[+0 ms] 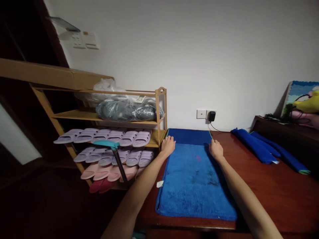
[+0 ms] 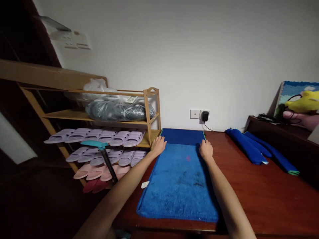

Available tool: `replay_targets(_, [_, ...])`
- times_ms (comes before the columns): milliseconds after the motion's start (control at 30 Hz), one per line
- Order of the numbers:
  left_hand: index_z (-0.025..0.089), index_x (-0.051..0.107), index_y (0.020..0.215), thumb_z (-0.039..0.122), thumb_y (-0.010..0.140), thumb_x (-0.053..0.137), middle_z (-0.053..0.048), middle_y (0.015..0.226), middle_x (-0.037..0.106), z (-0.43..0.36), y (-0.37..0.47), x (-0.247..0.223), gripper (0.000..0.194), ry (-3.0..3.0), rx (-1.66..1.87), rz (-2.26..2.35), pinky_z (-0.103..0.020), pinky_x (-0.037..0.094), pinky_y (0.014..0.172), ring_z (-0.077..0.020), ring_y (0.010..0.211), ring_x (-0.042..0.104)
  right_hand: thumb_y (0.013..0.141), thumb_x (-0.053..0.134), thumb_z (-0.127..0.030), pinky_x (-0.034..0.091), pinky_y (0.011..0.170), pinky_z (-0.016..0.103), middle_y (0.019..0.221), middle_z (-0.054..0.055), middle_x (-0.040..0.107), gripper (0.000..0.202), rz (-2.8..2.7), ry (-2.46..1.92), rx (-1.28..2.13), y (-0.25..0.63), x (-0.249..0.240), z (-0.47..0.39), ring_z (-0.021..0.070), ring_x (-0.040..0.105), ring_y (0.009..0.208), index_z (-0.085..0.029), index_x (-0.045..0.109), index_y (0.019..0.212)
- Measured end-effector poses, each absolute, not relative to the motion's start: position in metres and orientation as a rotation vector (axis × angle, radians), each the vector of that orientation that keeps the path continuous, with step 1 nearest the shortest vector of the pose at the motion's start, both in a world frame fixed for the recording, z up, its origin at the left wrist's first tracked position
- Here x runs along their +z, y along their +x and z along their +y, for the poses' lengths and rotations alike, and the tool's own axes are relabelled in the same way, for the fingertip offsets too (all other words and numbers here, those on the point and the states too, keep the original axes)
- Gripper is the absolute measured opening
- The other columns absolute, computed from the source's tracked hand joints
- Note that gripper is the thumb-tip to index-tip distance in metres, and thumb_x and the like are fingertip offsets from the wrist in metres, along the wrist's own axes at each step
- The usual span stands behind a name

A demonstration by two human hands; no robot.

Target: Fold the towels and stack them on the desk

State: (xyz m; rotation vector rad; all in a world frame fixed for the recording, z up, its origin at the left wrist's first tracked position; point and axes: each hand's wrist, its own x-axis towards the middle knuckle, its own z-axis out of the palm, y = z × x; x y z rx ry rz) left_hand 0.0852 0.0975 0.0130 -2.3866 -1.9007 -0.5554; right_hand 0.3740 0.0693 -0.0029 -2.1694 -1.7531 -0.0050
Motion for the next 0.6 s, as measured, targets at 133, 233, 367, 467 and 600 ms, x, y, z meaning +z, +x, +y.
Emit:
replay_targets(133, [0.018,0.03,0.144,0.046,0.097,0.027,-0.008,0.153,0.023,0.086,0.103,0.004,0.055,-2.581,-0.438,-1.728,-0.04,0.015,0.112,-0.0223,0.141,0.014,0.093,0.018,-0.057,0.023,0.108,0.038,0.148,0.013,0.031,0.065,-1.946,-2.062,0.022,0.353,-0.013,0.069,0.023,0.025,0.137,-0.018,0.03,0.144])
replay_targets(233, [0.017,0.027,0.146,0.054,0.094,0.023,-0.009,0.154,0.021,0.082,0.109,-0.012,0.064,-2.663,-0.32,-1.749,-0.044,0.015,0.112,-0.0239,0.142,0.014,0.089,0.016,-0.067,0.016,0.111,0.041,0.152,0.01,0.024,0.075,-2.045,-2.062,0.102,0.345,-0.026,0.068,0.0223,0.016,0.141,-0.02,0.026,0.146])
replay_targets(367, [0.019,0.027,0.146,0.056,0.093,0.022,-0.008,0.154,0.018,0.08,0.109,-0.024,0.066,-2.673,-0.269,-1.782,-0.047,0.01,0.113,-0.0237,0.142,0.012,0.087,0.012,-0.07,0.011,0.112,0.042,0.154,0.01,0.018,0.079,-2.09,-2.083,0.133,0.345,-0.033,0.066,0.022,0.01,0.142,-0.021,0.026,0.147])
replay_targets(467, [0.019,0.026,0.147,0.057,0.092,0.021,-0.008,0.155,0.017,0.079,0.107,-0.023,0.067,-2.67,-0.257,-1.783,-0.046,0.009,0.113,-0.0231,0.142,0.011,0.086,0.011,-0.07,0.01,0.112,0.042,0.154,0.01,0.018,0.08,-2.098,-2.089,0.133,0.346,-0.031,0.064,0.0213,0.009,0.142,-0.021,0.024,0.148])
replay_targets(600, [0.017,0.026,0.147,0.058,0.092,0.021,-0.008,0.155,0.016,0.074,0.107,-0.021,0.069,-2.678,-0.235,-1.78,-0.047,0.01,0.113,-0.0236,0.142,0.011,0.086,0.01,-0.07,0.01,0.112,0.042,0.154,0.01,0.018,0.08,-2.102,-2.091,0.13,0.347,-0.029,0.059,0.0212,0.01,0.142,-0.021,0.024,0.148])
